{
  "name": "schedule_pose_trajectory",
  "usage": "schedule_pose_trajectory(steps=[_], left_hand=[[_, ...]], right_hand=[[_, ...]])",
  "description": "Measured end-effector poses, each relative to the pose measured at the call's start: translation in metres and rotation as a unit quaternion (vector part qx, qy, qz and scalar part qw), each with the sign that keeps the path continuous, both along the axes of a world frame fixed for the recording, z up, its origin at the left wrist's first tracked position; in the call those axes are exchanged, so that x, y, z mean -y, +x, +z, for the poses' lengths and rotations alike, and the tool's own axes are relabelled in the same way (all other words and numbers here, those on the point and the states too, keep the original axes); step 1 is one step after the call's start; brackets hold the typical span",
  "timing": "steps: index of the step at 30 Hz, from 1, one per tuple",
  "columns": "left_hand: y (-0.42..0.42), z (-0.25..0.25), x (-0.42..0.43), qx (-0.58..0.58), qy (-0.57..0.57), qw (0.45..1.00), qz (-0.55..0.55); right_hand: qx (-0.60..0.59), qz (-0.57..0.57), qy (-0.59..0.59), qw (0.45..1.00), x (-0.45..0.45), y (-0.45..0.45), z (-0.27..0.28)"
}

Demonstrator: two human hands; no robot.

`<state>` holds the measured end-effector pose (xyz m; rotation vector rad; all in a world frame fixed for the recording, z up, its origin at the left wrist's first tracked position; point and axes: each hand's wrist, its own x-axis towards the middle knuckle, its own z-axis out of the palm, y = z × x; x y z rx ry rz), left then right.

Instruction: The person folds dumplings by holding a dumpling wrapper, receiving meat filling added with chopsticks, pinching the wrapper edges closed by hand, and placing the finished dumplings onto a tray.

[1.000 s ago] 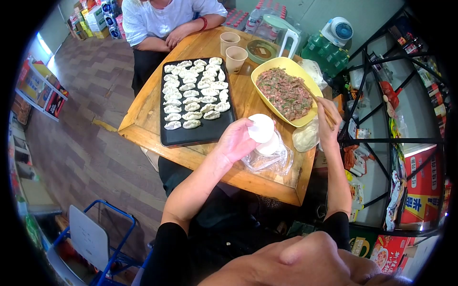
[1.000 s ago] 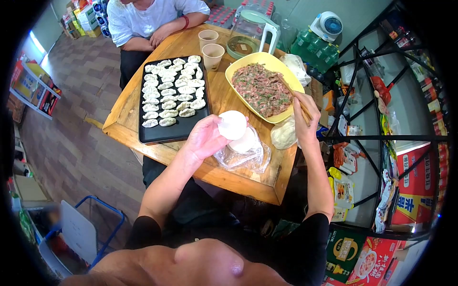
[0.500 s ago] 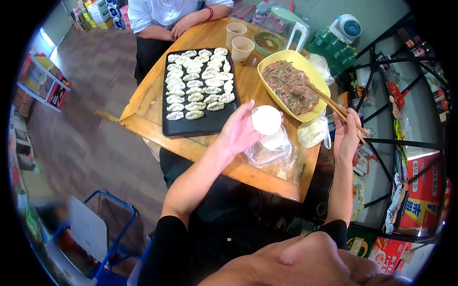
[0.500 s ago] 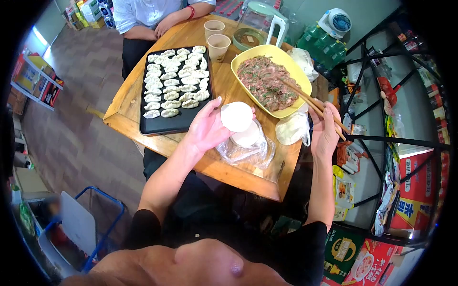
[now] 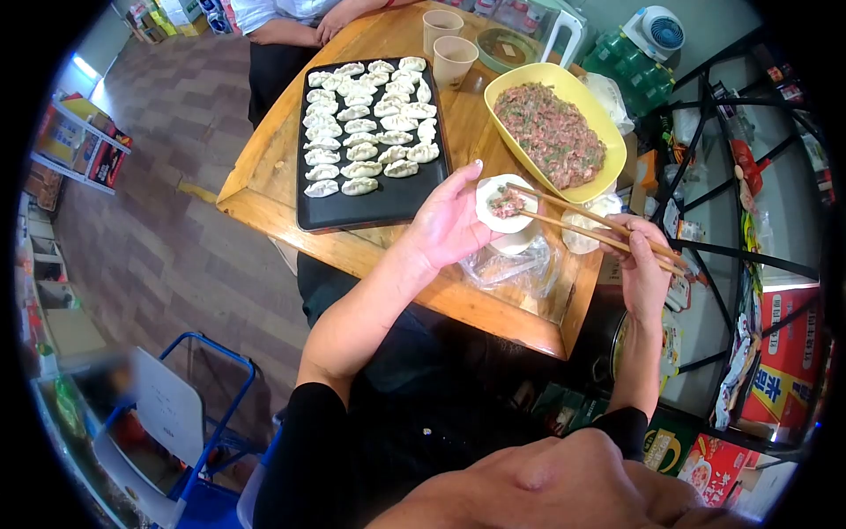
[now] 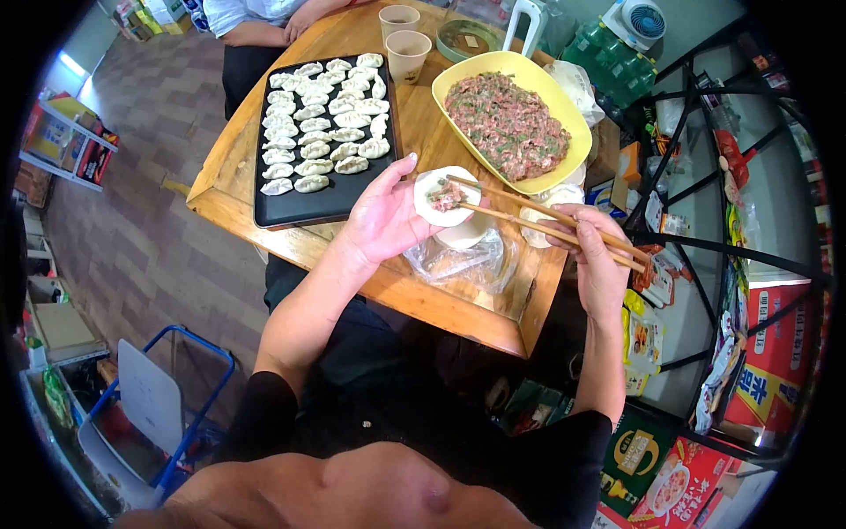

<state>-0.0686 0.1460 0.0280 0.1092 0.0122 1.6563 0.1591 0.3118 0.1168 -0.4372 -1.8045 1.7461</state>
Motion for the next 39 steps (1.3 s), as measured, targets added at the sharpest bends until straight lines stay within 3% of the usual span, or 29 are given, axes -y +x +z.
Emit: schedule_pose_trajectory(steps=[7,22,31,39], left_hand=[[0.001,0.001,0.001,0.035,0.004,0.999,-0.008],[0.003,0.0,0.001,-0.06,-0.008,0.998,0.026],[0.001,0.001,0.001,-0.044,0.027,0.999,0.008],[0.004,0.0,0.001,-0.059,-0.023,0.998,0.031]], right_hand=[[0.016,-0.023,-0.018,0.999,-0.009,0.0,0.005],[0.01,-0.051,-0.037,0.998,-0.012,0.006,0.01],[-0.047,-0.072,0.017,0.996,-0.01,0.009,0.016],[0.03,0.003,0.15,0.988,0.0,0.006,0.012]])
